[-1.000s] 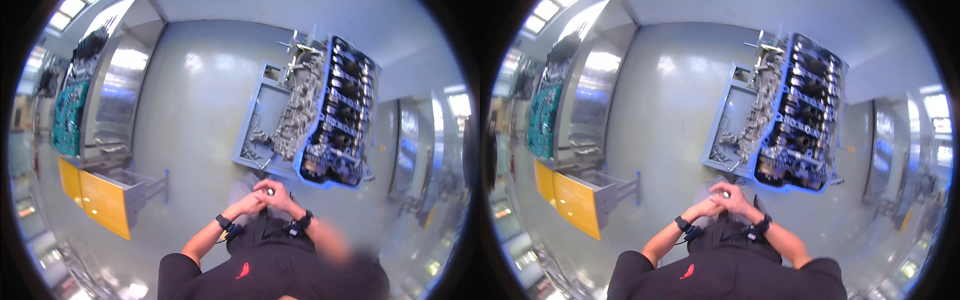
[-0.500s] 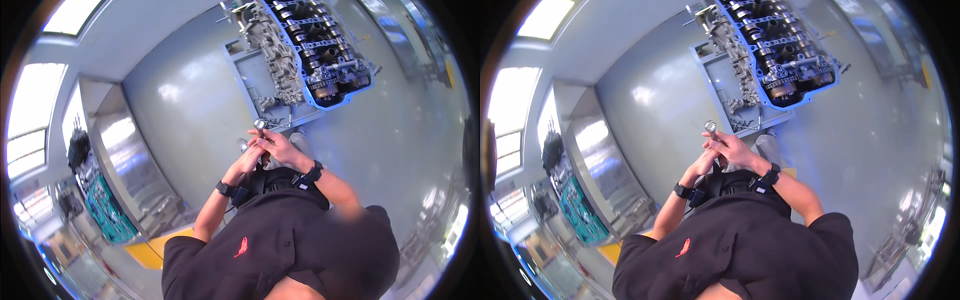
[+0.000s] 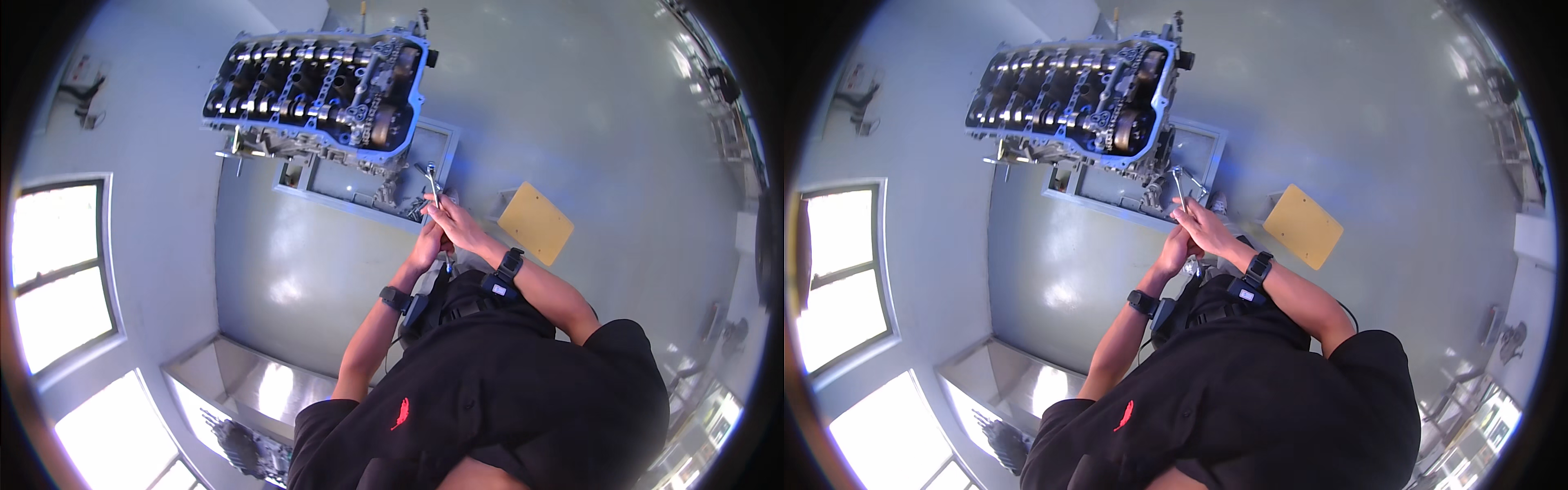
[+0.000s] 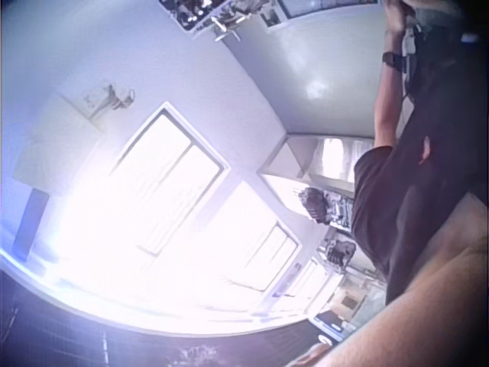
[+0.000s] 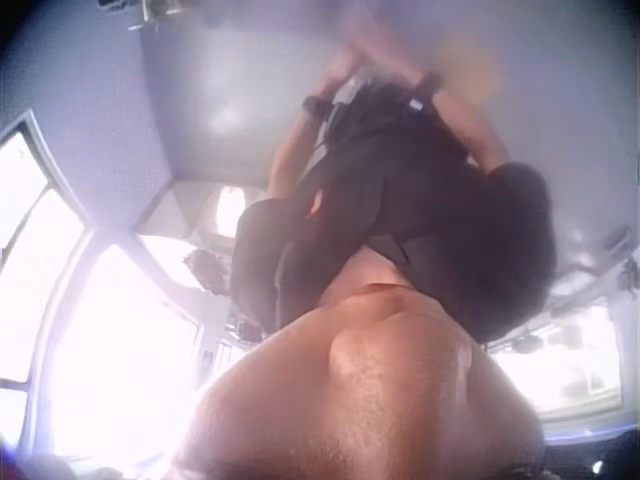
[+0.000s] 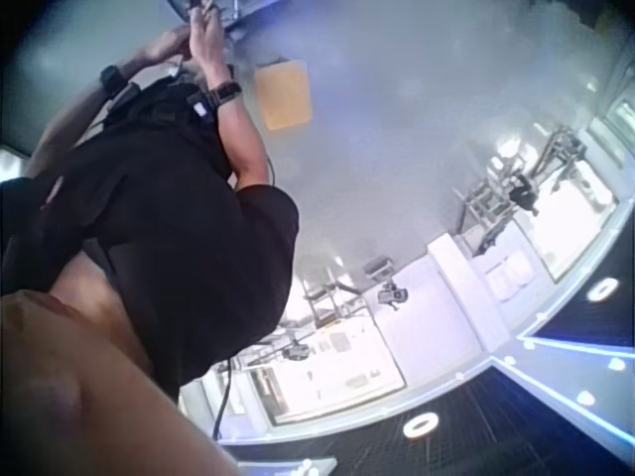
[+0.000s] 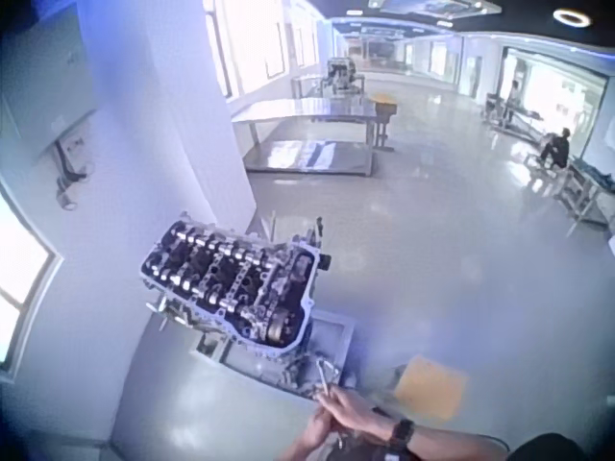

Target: The person assembles an engine on a stand, using a wrench and socket to tighten bolts on the crankshaft pulley and cylinder head. They retrieve tools from a green toolbox, adjust components by hand, and repeatedly tighten fasteners on different sides of the engine.

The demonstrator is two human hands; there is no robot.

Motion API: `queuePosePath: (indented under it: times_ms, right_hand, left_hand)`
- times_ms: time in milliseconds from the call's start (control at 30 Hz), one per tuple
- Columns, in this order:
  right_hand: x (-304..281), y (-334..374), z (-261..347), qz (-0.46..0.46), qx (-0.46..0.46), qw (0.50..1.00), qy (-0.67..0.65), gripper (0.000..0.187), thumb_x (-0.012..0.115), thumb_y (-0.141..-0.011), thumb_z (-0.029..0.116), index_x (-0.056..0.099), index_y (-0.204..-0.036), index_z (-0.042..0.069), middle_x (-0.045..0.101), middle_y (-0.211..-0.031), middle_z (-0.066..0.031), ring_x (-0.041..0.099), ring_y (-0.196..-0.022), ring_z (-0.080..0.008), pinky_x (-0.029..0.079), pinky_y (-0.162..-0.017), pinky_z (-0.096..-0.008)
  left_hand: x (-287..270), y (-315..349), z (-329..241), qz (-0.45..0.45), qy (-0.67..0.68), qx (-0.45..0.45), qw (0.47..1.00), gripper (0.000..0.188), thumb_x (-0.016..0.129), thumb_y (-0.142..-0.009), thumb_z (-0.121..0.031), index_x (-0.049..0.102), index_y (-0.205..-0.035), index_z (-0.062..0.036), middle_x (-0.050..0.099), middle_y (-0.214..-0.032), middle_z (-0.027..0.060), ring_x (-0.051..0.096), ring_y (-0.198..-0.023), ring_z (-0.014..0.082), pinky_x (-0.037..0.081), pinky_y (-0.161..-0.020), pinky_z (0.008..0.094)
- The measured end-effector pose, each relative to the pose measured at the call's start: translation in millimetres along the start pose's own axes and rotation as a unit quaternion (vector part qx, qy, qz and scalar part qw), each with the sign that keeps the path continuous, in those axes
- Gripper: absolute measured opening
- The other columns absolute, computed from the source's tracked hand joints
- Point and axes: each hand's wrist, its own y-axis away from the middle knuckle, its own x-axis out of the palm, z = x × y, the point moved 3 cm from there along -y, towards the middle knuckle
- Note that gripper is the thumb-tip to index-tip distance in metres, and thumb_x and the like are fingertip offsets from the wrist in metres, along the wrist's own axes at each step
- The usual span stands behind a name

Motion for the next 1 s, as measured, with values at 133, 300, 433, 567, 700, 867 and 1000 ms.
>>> queuePosePath:
  times_ms: [133,300,433,567,700,867,1000]
  right_hand:
    - [-15,-22,-29,-0.025,0.020,0.994,-0.103,0.037,0.038,-0.095,0.034,0.049,-0.093,0.000,0.060,-0.081,-0.0101,0.061,-0.080,-0.0190,0.047,-0.072,-0.0322]
    - [-21,-73,-87,0.004,0.230,0.924,-0.306,0.038,0.032,-0.095,0.040,0.044,-0.076,0.009,0.049,-0.059,-0.0026,0.051,-0.051,-0.0136,0.042,-0.048,-0.0277]
    - [-3,-104,-144,0.012,0.376,0.863,-0.338,0.044,0.031,-0.092,0.050,0.040,-0.070,0.013,0.033,-0.051,0.0028,0.029,-0.040,-0.0106,0.028,-0.041,-0.0266]
    - [-4,-131,-189,0.017,0.399,0.847,-0.352,0.046,0.030,-0.091,0.053,0.040,-0.073,0.013,0.029,-0.049,0.0035,0.026,-0.040,-0.0094,0.024,-0.040,-0.0270]
    - [-1,-133,-208,0.024,0.339,0.926,-0.166,0.056,0.022,-0.091,0.055,0.048,-0.077,0.007,0.050,-0.060,-0.0066,0.050,-0.056,-0.0216,0.038,-0.053,-0.0363]
    - [1,-151,-223,-0.064,0.235,0.970,-0.002,0.056,0.021,-0.092,0.050,0.053,-0.082,0.005,0.060,-0.080,-0.0136,0.057,-0.080,-0.0343,0.041,-0.074,-0.0422]
    - [9,-183,-245,-0.109,0.272,0.953,-0.083,0.051,0.025,-0.093,0.043,0.054,-0.084,0.003,0.060,-0.080,-0.0175,0.056,-0.080,-0.0375,0.040,-0.072,-0.0438]
  left_hand:
    - [4,-26,10,0.036,0.050,-0.093,0.994,0.034,0.041,-0.093,-0.022,0.040,-0.119,-0.0005,0.057,-0.086,0.0101,0.058,-0.075,0.0174,0.048,-0.065,0.0298]
    - [-15,-21,-11,-0.015,-0.296,-0.008,0.955,0.043,0.049,-0.088,-0.012,0.035,-0.126,0.0020,0.053,-0.111,0.0156,0.057,-0.096,0.0225,0.045,-0.082,0.0320]
    - [-24,-1,-46,-0.084,-0.317,-0.030,0.944,0.035,0.049,-0.088,-0.012,0.044,-0.120,0.0012,0.058,-0.103,0.0152,0.059,-0.093,0.0225,0.046,-0.081,0.0324]
    - [-18,20,-114,-0.206,-0.391,0.065,0.895,0.022,0.048,-0.087,-0.004,0.052,-0.107,0.0032,0.060,-0.097,0.0137,0.060,-0.090,0.0217,0.046,-0.080,0.0310]
    - [-2,34,-179,-0.308,-0.473,0.190,0.803,0.018,0.042,-0.083,0.006,0.054,-0.096,0.0040,0.057,-0.091,0.0125,0.054,-0.085,0.0192,0.043,-0.080,0.0297]
    - [8,-1,-223,-0.303,-0.575,0.363,0.668,0.020,0.043,-0.081,0.004,0.046,-0.100,0.0029,0.052,-0.101,0.0175,0.051,-0.097,0.0275,0.039,-0.088,0.0387]
    - [6,-41,-226,-0.270,-0.673,0.339,0.599,0.025,0.046,-0.081,-0.002,0.044,-0.106,0.0018,0.047,-0.115,0.0193,0.041,-0.113,0.0351,0.030,-0.096,0.0460]
